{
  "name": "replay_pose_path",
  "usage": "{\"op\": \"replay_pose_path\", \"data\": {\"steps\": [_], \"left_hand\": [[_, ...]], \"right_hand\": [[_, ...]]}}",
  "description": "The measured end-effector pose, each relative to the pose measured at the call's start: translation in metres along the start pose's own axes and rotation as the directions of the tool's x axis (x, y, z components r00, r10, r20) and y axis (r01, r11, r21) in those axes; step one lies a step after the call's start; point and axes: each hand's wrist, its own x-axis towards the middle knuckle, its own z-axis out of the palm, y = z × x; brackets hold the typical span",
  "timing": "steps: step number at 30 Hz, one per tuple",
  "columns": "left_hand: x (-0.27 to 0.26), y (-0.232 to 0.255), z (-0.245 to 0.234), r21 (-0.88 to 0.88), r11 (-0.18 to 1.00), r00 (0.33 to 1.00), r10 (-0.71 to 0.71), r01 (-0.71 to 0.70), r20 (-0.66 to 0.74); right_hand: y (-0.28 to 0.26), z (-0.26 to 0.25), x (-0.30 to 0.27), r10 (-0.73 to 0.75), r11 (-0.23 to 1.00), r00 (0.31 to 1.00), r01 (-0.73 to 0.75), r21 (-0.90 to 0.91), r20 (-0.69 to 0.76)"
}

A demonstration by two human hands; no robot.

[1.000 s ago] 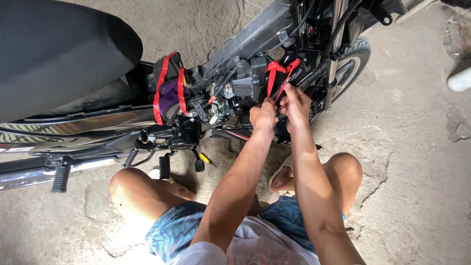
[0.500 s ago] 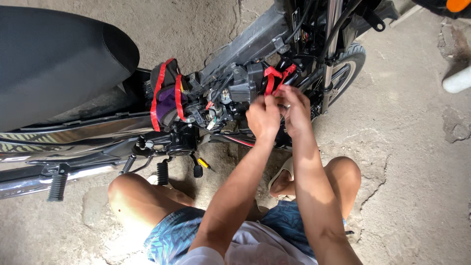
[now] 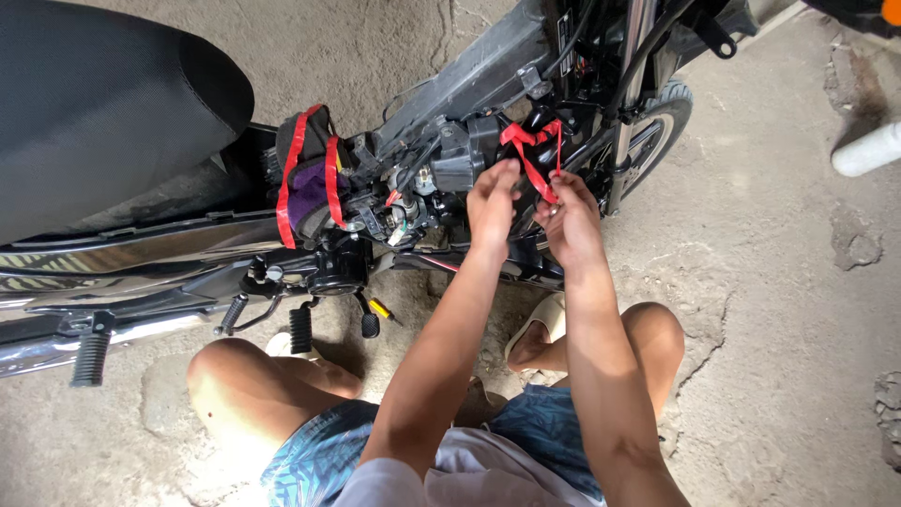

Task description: The person organizes and ties electrical wires and a red ribbon on the frame of a motorcycle by hand.

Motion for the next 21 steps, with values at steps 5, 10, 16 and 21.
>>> {"op": "replay_pose_path", "data": {"steps": [5, 10, 16, 21], "left_hand": [[0.040, -0.026, 0.024, -0.156, 0.988, 1.000, -0.021, 0.017, -0.020], [0.066, -0.070, 0.024, -0.229, 0.964, 0.988, 0.114, -0.135, -0.102], [0.035, -0.104, -0.001, -0.177, 0.982, 0.978, -0.103, 0.070, -0.183], [0.000, -0.093, -0.043, -0.417, 0.819, 0.893, -0.449, 0.394, -0.038]], "right_hand": [[-0.003, 0.003, 0.000, -0.072, 0.986, 0.997, 0.066, -0.150, -0.034], [-0.003, 0.000, 0.002, -0.070, 0.975, 0.996, 0.057, -0.215, -0.057], [-0.001, 0.008, 0.000, -0.134, 0.918, 0.987, 0.092, -0.385, -0.084], [0.005, 0.010, -0.002, -0.172, 0.893, 0.979, 0.108, -0.436, -0.109]]}}
